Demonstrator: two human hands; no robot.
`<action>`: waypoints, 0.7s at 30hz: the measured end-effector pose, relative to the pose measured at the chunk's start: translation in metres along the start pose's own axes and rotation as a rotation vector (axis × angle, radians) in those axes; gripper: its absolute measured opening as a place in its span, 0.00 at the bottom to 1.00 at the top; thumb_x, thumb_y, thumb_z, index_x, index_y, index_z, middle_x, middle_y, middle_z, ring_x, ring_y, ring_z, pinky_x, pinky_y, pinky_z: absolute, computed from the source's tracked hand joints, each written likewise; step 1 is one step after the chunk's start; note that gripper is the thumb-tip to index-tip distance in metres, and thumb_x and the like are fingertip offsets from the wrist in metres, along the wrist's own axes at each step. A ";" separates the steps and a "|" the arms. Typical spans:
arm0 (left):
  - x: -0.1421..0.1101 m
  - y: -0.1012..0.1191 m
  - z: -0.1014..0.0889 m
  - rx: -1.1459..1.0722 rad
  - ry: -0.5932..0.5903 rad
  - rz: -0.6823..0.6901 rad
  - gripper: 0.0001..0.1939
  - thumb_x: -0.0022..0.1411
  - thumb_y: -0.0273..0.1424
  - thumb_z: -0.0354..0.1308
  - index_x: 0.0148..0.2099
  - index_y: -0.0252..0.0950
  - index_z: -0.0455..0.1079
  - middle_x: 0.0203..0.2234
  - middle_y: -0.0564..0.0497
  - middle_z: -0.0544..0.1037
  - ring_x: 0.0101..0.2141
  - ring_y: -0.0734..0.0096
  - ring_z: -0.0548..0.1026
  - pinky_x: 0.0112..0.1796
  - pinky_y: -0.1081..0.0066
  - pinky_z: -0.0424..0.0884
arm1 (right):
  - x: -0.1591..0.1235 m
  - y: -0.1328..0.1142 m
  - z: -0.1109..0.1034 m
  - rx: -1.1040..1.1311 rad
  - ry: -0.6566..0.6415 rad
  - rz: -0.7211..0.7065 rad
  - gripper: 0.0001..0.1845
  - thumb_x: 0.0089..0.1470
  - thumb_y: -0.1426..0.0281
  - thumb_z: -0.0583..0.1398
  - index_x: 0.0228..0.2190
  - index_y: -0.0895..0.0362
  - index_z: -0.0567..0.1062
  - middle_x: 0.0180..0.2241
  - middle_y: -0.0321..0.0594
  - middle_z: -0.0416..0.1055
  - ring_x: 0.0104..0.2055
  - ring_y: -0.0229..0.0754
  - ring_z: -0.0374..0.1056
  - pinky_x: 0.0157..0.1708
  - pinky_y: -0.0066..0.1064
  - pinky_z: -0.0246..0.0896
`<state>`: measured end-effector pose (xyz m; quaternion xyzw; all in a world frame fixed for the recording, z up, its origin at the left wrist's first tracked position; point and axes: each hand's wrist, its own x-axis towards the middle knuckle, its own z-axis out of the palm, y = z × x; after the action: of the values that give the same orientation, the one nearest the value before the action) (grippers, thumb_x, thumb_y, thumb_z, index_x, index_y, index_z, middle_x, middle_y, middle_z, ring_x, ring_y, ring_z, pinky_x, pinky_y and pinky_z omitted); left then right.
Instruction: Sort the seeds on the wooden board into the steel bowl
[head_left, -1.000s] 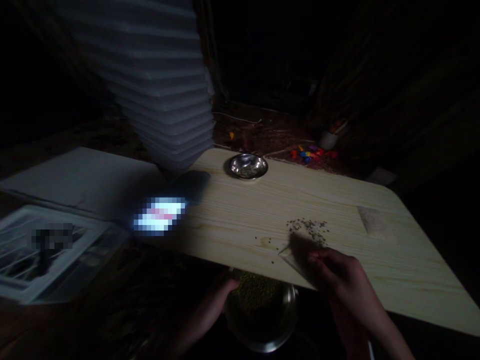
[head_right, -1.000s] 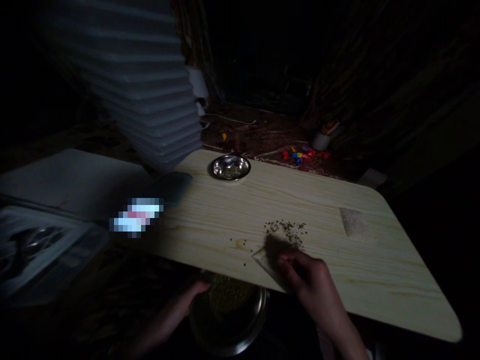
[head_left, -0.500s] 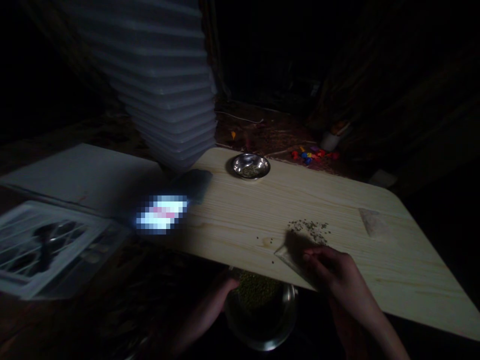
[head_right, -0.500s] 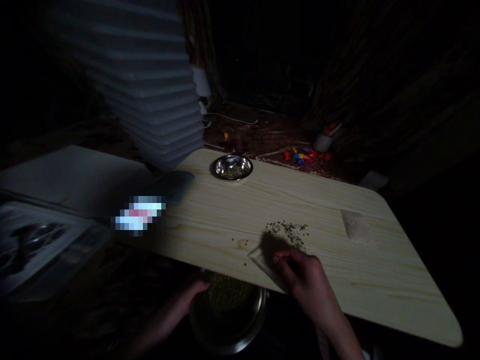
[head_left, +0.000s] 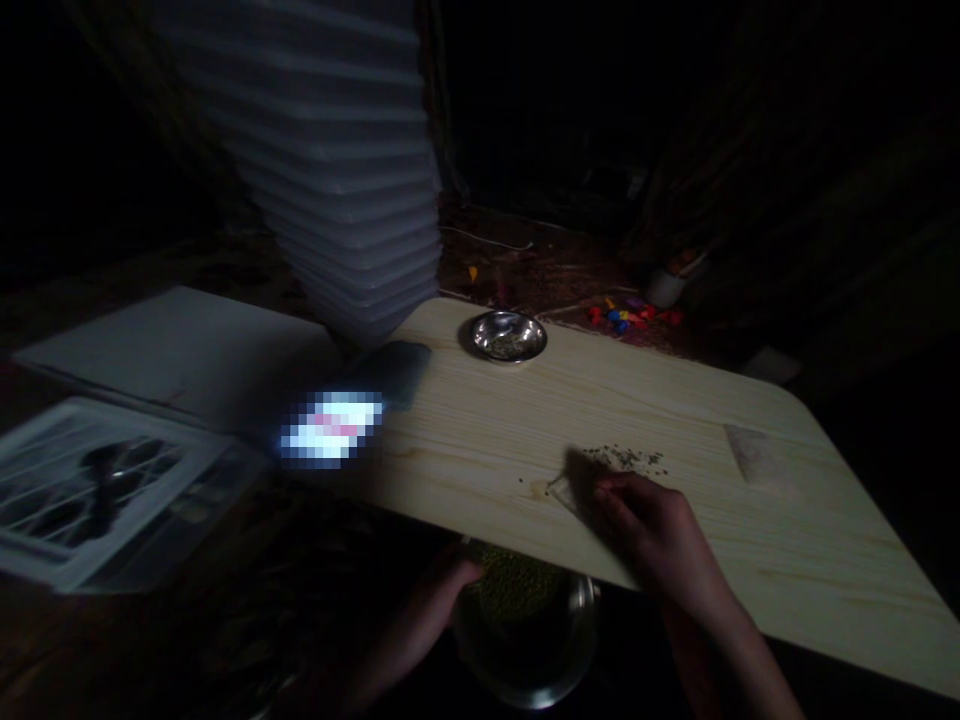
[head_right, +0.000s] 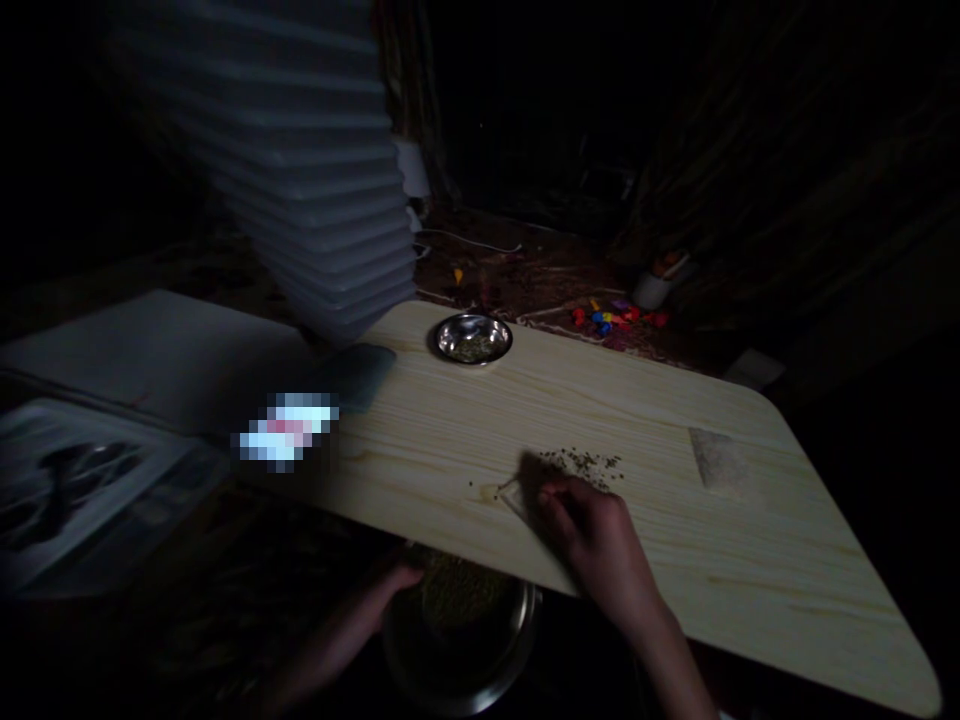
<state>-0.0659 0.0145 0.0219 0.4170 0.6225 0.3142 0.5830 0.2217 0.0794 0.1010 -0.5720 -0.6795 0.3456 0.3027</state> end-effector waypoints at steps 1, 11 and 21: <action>0.001 -0.002 -0.001 0.002 -0.008 0.014 0.09 0.65 0.41 0.59 0.47 0.50 0.75 0.50 0.56 0.78 0.54 0.59 0.71 0.61 0.61 0.58 | 0.000 0.000 0.000 -0.011 -0.032 -0.008 0.14 0.63 0.61 0.59 0.37 0.56 0.81 0.35 0.43 0.82 0.36 0.47 0.76 0.36 0.35 0.68; -0.003 0.008 -0.003 0.111 -0.008 0.007 0.09 0.63 0.42 0.58 0.40 0.48 0.78 0.42 0.54 0.81 0.47 0.57 0.74 0.49 0.63 0.68 | -0.012 -0.014 0.001 -0.041 -0.174 -0.017 0.11 0.62 0.63 0.59 0.37 0.53 0.82 0.35 0.40 0.82 0.37 0.46 0.77 0.37 0.36 0.69; 0.000 0.001 -0.001 -0.017 -0.016 0.029 0.09 0.64 0.40 0.59 0.44 0.50 0.78 0.44 0.57 0.81 0.50 0.62 0.74 0.53 0.66 0.66 | 0.011 -0.007 -0.008 -0.078 0.055 0.015 0.15 0.62 0.60 0.59 0.39 0.56 0.81 0.40 0.46 0.83 0.41 0.50 0.78 0.42 0.39 0.70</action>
<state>-0.0664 0.0154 0.0228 0.4236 0.6090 0.3247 0.5867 0.2227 0.0908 0.1115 -0.5977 -0.6796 0.3053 0.2962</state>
